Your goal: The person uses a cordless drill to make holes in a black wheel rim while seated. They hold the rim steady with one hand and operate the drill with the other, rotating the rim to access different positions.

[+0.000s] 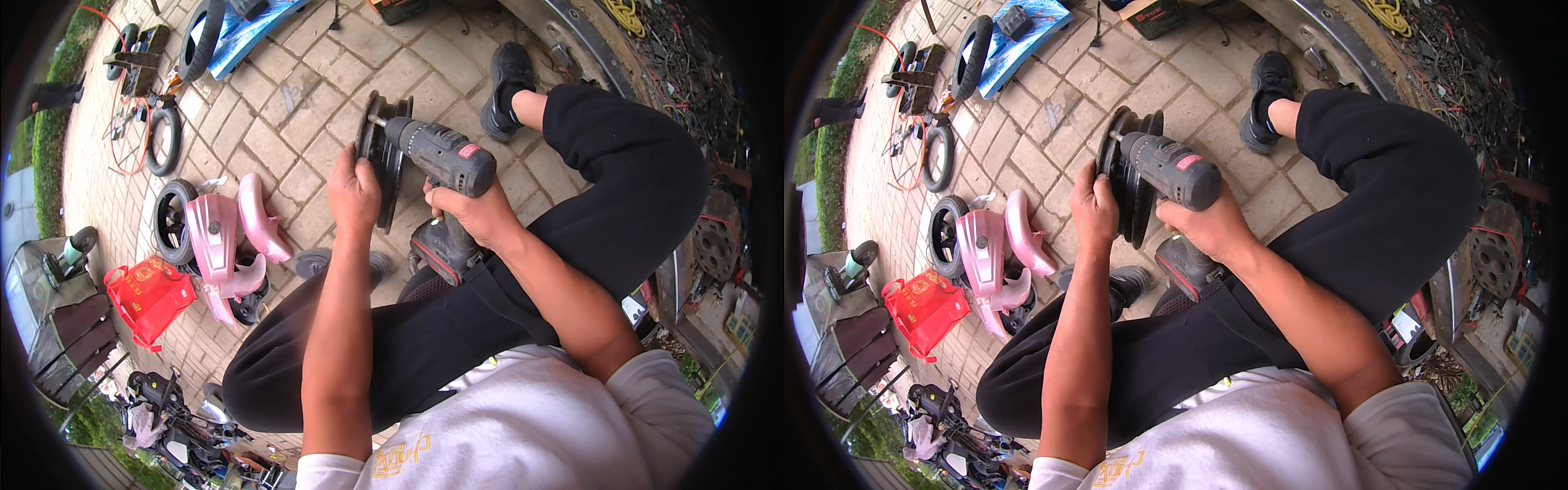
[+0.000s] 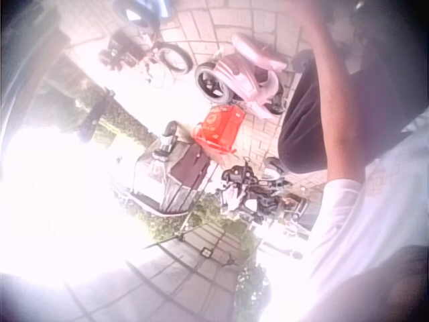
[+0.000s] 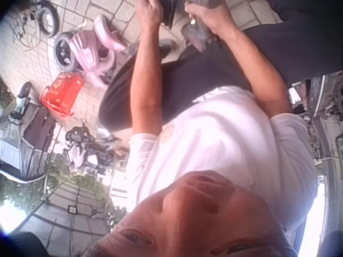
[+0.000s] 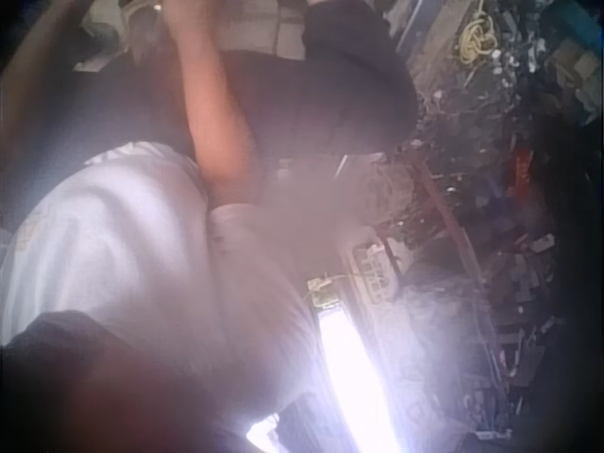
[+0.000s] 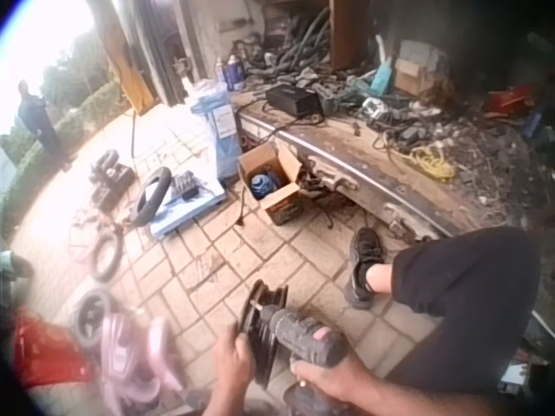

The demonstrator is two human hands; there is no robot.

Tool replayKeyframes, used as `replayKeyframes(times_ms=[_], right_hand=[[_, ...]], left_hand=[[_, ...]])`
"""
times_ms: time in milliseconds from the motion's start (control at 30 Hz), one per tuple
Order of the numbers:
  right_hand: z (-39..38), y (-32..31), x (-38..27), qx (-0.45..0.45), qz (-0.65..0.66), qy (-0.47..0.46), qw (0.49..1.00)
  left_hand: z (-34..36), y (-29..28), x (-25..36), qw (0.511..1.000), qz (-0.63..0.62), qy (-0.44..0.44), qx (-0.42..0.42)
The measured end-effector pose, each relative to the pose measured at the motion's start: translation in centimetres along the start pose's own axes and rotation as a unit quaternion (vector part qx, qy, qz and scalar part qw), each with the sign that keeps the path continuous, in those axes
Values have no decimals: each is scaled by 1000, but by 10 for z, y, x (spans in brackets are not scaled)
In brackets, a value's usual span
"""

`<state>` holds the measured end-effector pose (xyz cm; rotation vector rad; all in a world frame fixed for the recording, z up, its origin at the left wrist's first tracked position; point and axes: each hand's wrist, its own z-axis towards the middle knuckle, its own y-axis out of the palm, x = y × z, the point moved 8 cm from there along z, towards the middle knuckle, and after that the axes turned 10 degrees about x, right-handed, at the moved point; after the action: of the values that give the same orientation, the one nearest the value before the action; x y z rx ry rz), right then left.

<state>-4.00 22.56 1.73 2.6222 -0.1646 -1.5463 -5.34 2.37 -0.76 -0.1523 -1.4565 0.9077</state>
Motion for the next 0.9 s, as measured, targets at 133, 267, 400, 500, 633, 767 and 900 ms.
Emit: replayKeyframes(times_ms=[133,267,400,500,633,767,900], right_hand=[[-5,1,-1,-17,11,12,1000],[3,0,-2,-8,80,22,996],[10,3,2,-34,149,74,985],[9,5,6,-54,186,126,973],[3,5,11,-45,215,166,961],[6,7,13,-63,206,173,961],[15,3,16,-50,190,168,966]], left_hand=[[0,-1,-2,1000,-19,-10,-9],[-1,0,-3,1000,1,7,-14],[-2,-3,-6,1000,-11,1,6],[-2,-8,-5,999,-32,11,23],[0,-10,-9,999,-40,-5,19],[-1,-14,-8,999,-35,11,27],[-2,-14,-9,999,-41,15,22]])
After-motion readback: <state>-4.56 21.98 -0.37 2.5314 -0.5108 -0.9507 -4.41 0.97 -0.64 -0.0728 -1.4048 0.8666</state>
